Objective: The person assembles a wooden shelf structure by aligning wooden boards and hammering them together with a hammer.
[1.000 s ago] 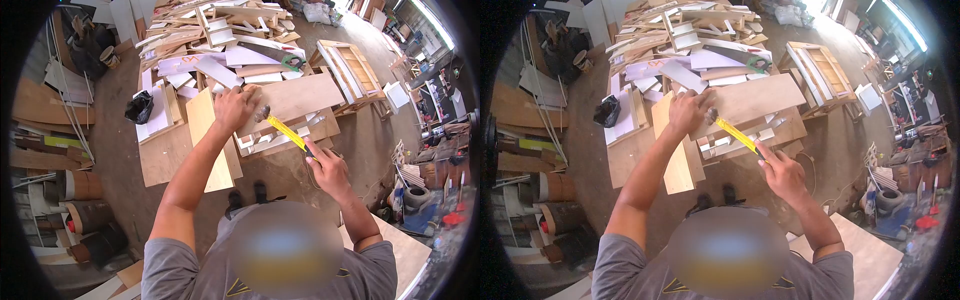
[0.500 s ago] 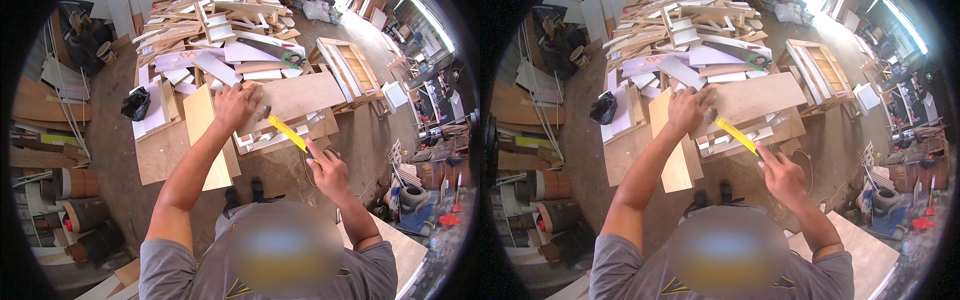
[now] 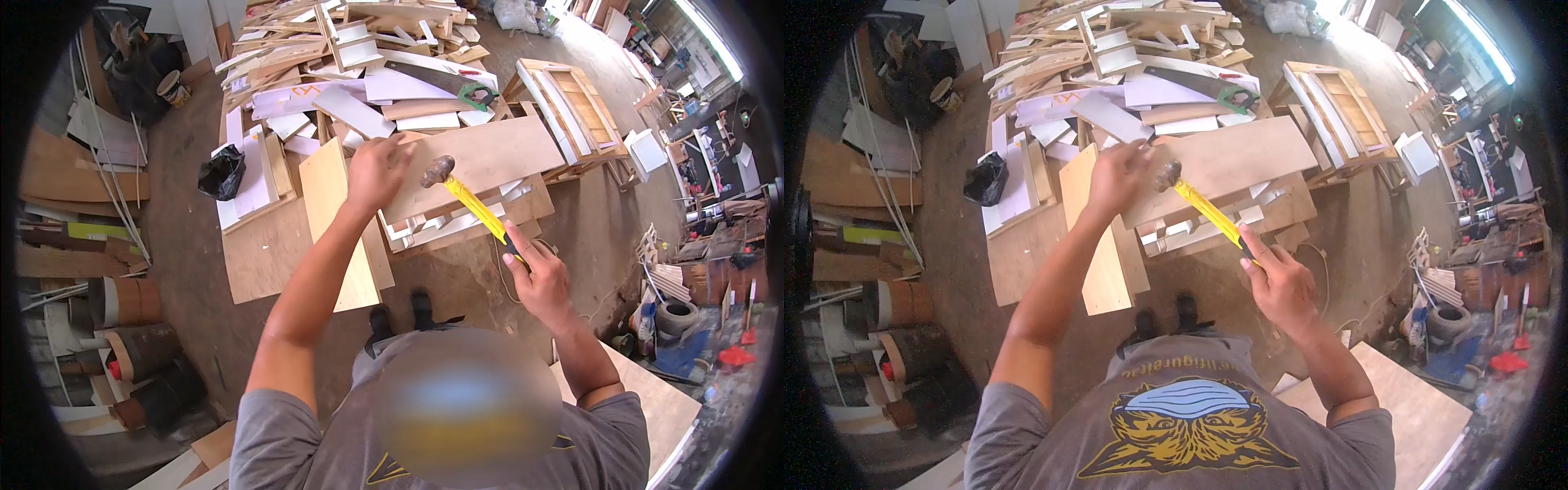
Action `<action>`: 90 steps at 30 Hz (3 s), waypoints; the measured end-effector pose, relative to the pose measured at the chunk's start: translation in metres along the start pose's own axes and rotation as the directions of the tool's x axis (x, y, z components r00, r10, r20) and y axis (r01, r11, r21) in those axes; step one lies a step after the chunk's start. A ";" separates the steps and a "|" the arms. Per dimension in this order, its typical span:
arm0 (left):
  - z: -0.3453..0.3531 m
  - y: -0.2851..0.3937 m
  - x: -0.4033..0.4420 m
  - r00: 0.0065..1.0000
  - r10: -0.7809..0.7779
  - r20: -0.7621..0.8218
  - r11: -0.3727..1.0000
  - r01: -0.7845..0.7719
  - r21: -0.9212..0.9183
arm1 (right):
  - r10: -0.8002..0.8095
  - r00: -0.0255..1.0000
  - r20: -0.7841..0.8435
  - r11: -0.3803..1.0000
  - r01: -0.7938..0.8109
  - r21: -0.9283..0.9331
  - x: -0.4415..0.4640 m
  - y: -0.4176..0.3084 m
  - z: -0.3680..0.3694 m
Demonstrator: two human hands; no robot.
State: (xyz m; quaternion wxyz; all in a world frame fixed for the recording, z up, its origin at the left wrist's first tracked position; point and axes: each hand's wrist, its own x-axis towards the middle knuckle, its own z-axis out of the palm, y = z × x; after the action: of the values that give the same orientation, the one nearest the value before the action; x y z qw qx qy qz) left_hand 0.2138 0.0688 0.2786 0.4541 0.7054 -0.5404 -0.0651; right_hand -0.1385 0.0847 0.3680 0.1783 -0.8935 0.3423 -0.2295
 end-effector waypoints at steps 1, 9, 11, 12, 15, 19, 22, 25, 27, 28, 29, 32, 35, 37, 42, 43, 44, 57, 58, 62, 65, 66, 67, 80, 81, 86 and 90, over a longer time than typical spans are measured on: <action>-0.001 -0.003 -0.005 0.994 -0.085 -0.062 0.973 0.070 -0.220 | 0.010 1.000 -0.008 0.999 -0.009 0.033 0.001 0.003 0.002; 0.058 -0.037 -0.066 0.930 -0.365 -0.038 0.257 0.061 -0.965 | 0.158 0.987 -0.029 0.936 -0.141 0.322 0.010 0.015 0.037; 0.057 -0.010 -0.064 0.890 -0.456 -0.024 0.205 0.079 -0.976 | 0.155 0.986 -0.065 0.926 -0.122 0.358 0.015 0.017 0.045; 0.058 -0.011 -0.065 0.903 -0.430 0.023 0.129 0.086 -0.988 | 0.154 0.985 -0.082 0.920 -0.113 0.375 0.017 0.018 0.047; 0.062 -0.006 -0.062 0.924 -0.381 0.037 0.018 0.048 -0.999 | 0.269 0.963 0.012 0.899 -0.256 0.356 0.022 0.011 0.046; 0.075 -0.011 -0.060 0.914 -0.406 -0.010 -0.002 -0.012 -1.000 | 0.262 0.964 -0.044 0.847 -0.208 0.489 0.029 0.026 0.075; 0.087 -0.026 -0.061 0.943 -0.330 -0.047 -0.111 -0.088 -0.990 | 0.246 0.967 -0.070 0.832 -0.174 0.527 0.040 0.034 0.097; 0.092 -0.030 -0.061 0.929 -0.362 -0.075 -0.066 -0.106 -0.992 | 0.248 0.964 -0.095 0.775 -0.139 0.617 0.052 0.033 0.113; 0.092 -0.027 -0.060 0.914 -0.400 -0.075 0.004 -0.080 -0.997 | 0.284 0.959 -0.005 0.725 -0.211 0.656 0.052 0.037 0.116; 0.091 -0.025 -0.059 0.904 -0.421 -0.076 0.036 -0.066 -0.997 | 0.285 0.958 0.017 0.718 -0.226 0.659 0.053 0.036 0.115; 0.092 -0.025 -0.058 0.902 -0.424 -0.079 0.025 -0.075 -0.997 | 0.277 0.961 0.027 0.723 -0.227 0.652 0.052 0.038 0.115; 0.095 -0.028 -0.055 0.899 -0.431 -0.072 -0.022 -0.091 -0.996 | 0.243 0.969 0.042 0.758 -0.217 0.615 0.049 0.041 0.112; 0.095 -0.033 -0.052 0.901 -0.431 -0.047 -0.070 -0.086 -0.994 | 0.258 0.961 0.103 0.778 -0.270 0.567 0.044 0.037 0.096; 0.095 -0.037 -0.051 0.896 -0.441 -0.048 -0.056 -0.080 -0.995 | 0.220 0.973 0.077 0.832 -0.228 0.505 0.041 0.036 0.086; 0.098 -0.043 -0.048 0.889 -0.450 -0.081 -0.014 -0.097 -0.995 | 0.012 1.000 -0.019 0.947 -0.006 0.321 0.025 0.043 0.056; 0.098 -0.044 -0.048 0.885 -0.455 -0.096 0.013 -0.101 -0.995 | 0.005 1.000 0.001 0.957 -0.005 0.291 0.020 0.044 0.048; 0.098 -0.044 -0.048 0.885 -0.454 -0.103 0.022 -0.104 -0.994 | -0.001 1.000 0.021 0.966 -0.004 0.260 0.016 0.045 0.040; 0.093 -0.035 -0.050 0.884 -0.450 -0.127 0.049 -0.117 -0.992 | -0.074 0.984 0.160 0.997 0.072 0.019 0.017 0.034 -0.004; 0.093 -0.035 -0.050 0.885 -0.445 -0.136 0.051 -0.126 -0.991 | -0.075 0.983 0.170 0.997 0.076 0.004 0.018 0.032 -0.006; 0.099 -0.046 -0.050 0.898 -0.422 -0.126 0.019 -0.130 -0.991 | -0.114 0.989 0.095 0.992 0.108 0.064 0.021 0.028 -0.010; 0.097 -0.044 -0.050 0.905 -0.410 -0.113 -0.002 -0.124 -0.992 | -0.153 0.983 0.102 0.988 0.151 0.019 0.023 0.027 -0.010; 0.097 -0.044 -0.050 0.906 -0.408 -0.112 -0.006 -0.126 -0.992 | -0.142 0.976 0.166 0.987 0.153 -0.056 0.025 0.023 -0.012; 0.097 -0.044 -0.050 0.908 -0.405 -0.112 -0.011 -0.127 -0.992 | -0.126 0.965 0.228 0.979 0.158 -0.130 0.027 0.021 -0.014; 0.089 -0.032 -0.047 0.891 -0.440 -0.110 0.054 -0.096 -0.994 | -0.110 0.982 0.156 0.994 0.110 0.006 0.031 0.028 -0.014; 0.089 -0.032 -0.047 0.893 -0.435 -0.117 0.062 -0.100 -0.993 | -0.127 0.983 0.132 0.992 0.125 0.021 0.031 0.029 -0.012; 0.091 -0.037 -0.046 0.882 -0.458 -0.106 0.073 -0.082 -0.994 | -0.124 0.960 0.252 0.977 0.163 -0.138 0.036 0.017 -0.020; 0.088 -0.030 -0.042 0.866 -0.490 -0.100 0.083 -0.068 -0.994 | -0.136 0.980 0.143 0.988 0.145 -0.053 0.037 0.018 -0.022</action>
State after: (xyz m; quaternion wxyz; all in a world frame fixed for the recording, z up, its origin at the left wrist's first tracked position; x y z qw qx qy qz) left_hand 0.1665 0.0533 0.1902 0.8903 0.2920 -0.1365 -0.3217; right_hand -0.1350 0.0428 0.3888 0.1568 -0.9344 0.2722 -0.1678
